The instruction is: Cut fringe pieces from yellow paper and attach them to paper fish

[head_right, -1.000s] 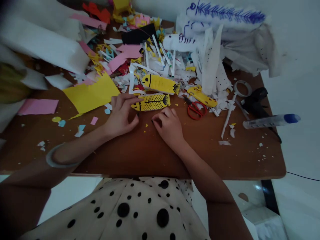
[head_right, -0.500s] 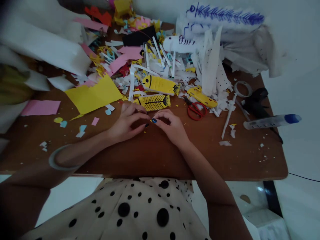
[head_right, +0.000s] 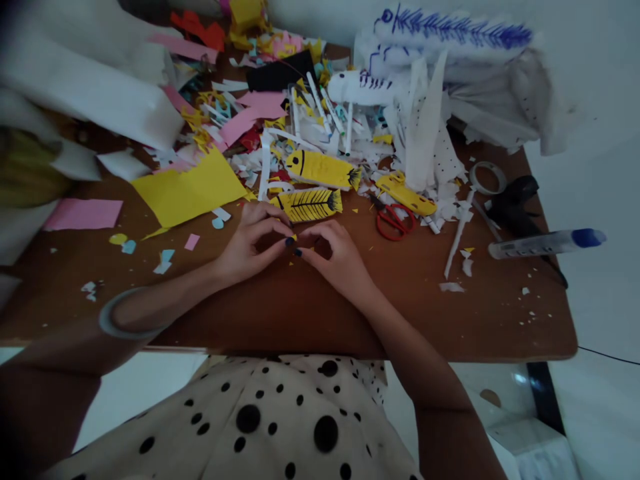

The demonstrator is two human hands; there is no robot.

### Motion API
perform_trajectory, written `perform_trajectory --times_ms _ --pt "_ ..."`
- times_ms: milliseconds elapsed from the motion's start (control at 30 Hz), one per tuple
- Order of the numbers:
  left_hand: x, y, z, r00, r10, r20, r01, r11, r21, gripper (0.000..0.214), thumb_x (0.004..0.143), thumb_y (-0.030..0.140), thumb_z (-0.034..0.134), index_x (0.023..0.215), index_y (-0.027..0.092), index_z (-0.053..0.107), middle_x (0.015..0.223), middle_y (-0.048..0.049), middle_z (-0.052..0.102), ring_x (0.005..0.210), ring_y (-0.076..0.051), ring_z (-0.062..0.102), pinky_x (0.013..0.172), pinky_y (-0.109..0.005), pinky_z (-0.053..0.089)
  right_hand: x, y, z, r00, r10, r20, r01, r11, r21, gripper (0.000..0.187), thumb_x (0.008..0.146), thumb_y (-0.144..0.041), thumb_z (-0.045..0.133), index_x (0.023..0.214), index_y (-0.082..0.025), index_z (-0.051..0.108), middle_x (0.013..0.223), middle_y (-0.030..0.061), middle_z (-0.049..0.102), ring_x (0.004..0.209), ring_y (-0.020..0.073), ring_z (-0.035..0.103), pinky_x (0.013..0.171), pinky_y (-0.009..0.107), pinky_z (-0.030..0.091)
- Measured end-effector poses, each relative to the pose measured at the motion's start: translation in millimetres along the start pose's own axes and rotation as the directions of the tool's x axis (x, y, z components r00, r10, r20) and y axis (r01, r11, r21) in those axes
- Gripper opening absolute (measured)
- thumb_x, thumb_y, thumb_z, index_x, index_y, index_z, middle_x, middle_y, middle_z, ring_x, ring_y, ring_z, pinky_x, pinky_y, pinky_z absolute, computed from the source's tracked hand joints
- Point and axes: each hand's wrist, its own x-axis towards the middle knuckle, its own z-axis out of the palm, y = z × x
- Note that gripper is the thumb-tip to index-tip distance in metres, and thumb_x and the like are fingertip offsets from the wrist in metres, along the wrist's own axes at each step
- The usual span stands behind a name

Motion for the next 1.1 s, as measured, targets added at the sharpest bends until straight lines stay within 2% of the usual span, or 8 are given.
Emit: perform_trajectory --times_ms 100,267,433,633,833,1000,1100 --pt "0.5 -1.5 0.6 1.0 0.003 -0.019 -0.003 1.0 -0.015 0.01 0.093 0.027 0.057 0.089 0.025 0.065 0.104 -0.0057 0.063 0.105 -0.022 0.055 0.096 -0.042 0.04 -0.3 0.5 0.2 0.999 -0.033 0.01 0.033 0.998 -0.056 0.015 0.087 -0.031 0.068 0.098 -0.023 0.065 0.099 0.0045 0.064 0.098 0.0203 0.06 0.089 0.037 0.048" --pt "0.5 -4.4 2.1 0.998 0.059 -0.007 -0.059 0.998 -0.023 0.011 0.093 0.026 0.057 0.09 0.023 0.067 0.102 -0.0059 0.064 0.1 -0.022 0.055 0.091 -0.041 0.039 -0.8 -2.8 -0.4 0.992 -0.11 -0.056 0.107 0.992 -0.064 0.015 0.087 -0.026 0.067 0.102 -0.025 0.064 0.102 0.0036 0.065 0.098 0.0196 0.06 0.088 0.036 0.048" --pt "-0.5 -4.2 2.5 0.994 0.106 0.012 -0.107 0.994 0.033 0.009 0.091 0.023 0.057 0.09 0.023 0.066 0.103 -0.0055 0.065 0.099 -0.022 0.055 0.09 -0.041 0.037 -1.2 -6.4 -2.0 0.979 -0.182 -0.095 0.167 0.974 -0.153 0.008 0.085 -0.017 0.067 0.088 -0.024 0.065 0.09 0.0019 0.063 0.091 0.0192 0.059 0.085 0.036 0.047" --pt "-1.2 -2.6 1.5 0.99 0.142 -0.009 -0.141 0.987 0.076 0.006 0.089 0.021 0.058 0.09 0.022 0.064 0.104 -0.0059 0.065 0.099 -0.023 0.055 0.088 -0.041 0.038 -0.6 -3.3 -0.7 0.979 -0.178 -0.096 0.163 0.976 -0.146 0.01 0.084 -0.014 0.065 0.086 -0.024 0.064 0.089 0.0015 0.063 0.09 0.0189 0.059 0.083 0.036 0.047" --pt "-1.7 -3.6 1.9 0.991 0.133 -0.012 -0.131 0.988 0.085 0.005 0.089 0.021 0.059 0.09 0.023 0.064 0.105 -0.0058 0.065 0.1 -0.023 0.055 0.088 -0.041 0.037 -1.5 -4.8 -0.1 0.981 -0.167 -0.096 0.157 0.982 -0.101 0.011 0.085 -0.017 0.065 0.095 -0.023 0.064 0.094 0.0027 0.063 0.092 0.0188 0.059 0.084 0.035 0.047" --pt "-2.5 -4.1 2.7 0.995 0.102 0.002 -0.102 0.991 0.086 0.005 0.088 0.024 0.06 0.087 0.023 0.064 0.105 -0.0054 0.065 0.1 -0.023 0.055 0.09 -0.042 0.038 -1.1 -5.6 -0.3 0.976 -0.194 -0.1 0.179 0.973 -0.145 0.008 0.085 -0.018 0.067 0.09 -0.024 0.065 0.092 0.002 0.063 0.092 0.0191 0.059 0.085 0.036 0.046" --pt "-2.8 -4.7 3.1 0.993 0.122 0.004 -0.122 0.989 0.078 0.005 0.088 0.023 0.06 0.088 0.024 0.065 0.104 -0.0051 0.065 0.099 -0.023 0.055 0.09 -0.042 0.038 -0.7 -4.5 0.0 0.978 -0.184 -0.101 0.167 0.973 -0.16 0.007 0.085 -0.017 0.066 0.088 -0.024 0.064 0.091 0.0017 0.062 0.091 0.0193 0.059 0.084 0.036 0.047"
